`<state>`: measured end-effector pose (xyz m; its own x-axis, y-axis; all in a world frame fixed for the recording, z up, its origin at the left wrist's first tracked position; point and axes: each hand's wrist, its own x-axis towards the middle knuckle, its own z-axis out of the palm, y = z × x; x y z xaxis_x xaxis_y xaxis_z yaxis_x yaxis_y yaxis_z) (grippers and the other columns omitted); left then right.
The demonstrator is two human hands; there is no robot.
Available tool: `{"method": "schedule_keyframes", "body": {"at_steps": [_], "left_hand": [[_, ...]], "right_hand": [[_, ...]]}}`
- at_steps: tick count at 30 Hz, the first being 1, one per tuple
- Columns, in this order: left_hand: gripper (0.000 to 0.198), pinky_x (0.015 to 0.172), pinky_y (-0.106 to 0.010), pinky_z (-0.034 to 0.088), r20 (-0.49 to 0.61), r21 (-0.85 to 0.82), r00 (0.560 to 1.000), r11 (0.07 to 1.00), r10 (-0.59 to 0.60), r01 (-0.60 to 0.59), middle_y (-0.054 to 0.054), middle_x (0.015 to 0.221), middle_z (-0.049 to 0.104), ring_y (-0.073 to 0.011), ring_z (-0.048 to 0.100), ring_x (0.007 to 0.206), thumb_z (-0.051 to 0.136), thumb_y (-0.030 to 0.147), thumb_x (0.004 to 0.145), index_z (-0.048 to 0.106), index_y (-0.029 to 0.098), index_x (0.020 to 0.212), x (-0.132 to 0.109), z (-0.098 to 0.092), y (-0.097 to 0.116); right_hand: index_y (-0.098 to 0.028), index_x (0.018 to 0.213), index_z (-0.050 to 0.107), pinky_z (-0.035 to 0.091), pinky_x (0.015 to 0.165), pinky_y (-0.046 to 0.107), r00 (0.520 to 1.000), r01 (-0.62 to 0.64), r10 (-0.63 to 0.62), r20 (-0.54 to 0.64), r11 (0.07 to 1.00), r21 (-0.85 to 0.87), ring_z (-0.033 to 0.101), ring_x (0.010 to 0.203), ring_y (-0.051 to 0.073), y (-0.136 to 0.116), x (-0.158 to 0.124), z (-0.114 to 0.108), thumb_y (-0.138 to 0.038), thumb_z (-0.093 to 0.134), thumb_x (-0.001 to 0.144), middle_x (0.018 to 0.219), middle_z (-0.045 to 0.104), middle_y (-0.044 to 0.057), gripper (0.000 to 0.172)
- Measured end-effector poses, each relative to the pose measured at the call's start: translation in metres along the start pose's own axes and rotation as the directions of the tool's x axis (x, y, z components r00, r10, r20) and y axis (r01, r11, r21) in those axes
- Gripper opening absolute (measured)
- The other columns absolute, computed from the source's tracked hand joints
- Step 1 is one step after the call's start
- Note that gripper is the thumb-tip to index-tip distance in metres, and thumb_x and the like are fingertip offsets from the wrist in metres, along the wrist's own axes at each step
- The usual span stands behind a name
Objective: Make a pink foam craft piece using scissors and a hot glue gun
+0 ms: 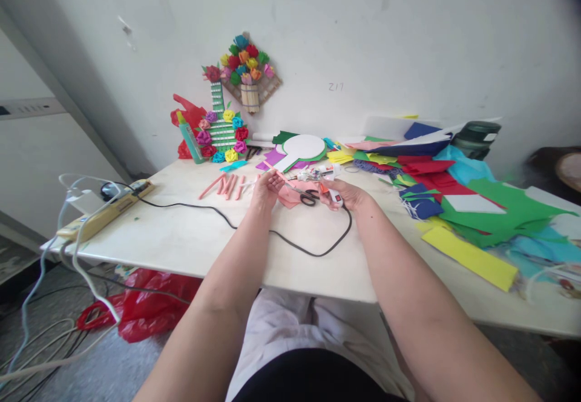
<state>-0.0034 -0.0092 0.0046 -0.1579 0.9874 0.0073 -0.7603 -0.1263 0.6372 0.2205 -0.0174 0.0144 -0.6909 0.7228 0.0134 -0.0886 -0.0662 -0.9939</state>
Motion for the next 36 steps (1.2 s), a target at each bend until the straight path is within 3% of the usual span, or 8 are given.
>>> {"method": "schedule_keyframes", "body": {"at_steps": [27,36], "left_hand": [[0.005,0.061,-0.020,0.051,-0.032,-0.048,0.998,0.997,0.051,-0.052,-0.002,0.057,0.059,-0.0096,0.059,0.052,0.060,0.010,0.064,0.056,0.013,0.062,0.0033,-0.0026,0.0005],[0.007,0.061,-0.020,0.052,-0.096,-0.052,0.994,0.997,0.050,-0.055,-0.001,0.057,0.058,-0.0088,0.058,0.052,0.057,0.008,0.067,0.055,0.013,0.063,0.0019,-0.0028,0.0022]], "right_hand": [[-0.014,0.068,0.052,0.033,0.029,0.021,0.993,-0.109,0.106,-0.044,0.991,-0.075,0.040,0.027,0.007,-0.0024,-0.0024,-0.0005,-0.052,0.066,0.067,0.048,0.057,0.001,0.041],[-0.014,0.067,0.053,0.033,0.026,0.019,0.970,-0.228,0.209,-0.122,0.958,-0.174,0.041,0.027,0.007,-0.0021,-0.0071,-0.0052,-0.051,0.069,0.065,0.047,0.057,0.002,0.040]]}}
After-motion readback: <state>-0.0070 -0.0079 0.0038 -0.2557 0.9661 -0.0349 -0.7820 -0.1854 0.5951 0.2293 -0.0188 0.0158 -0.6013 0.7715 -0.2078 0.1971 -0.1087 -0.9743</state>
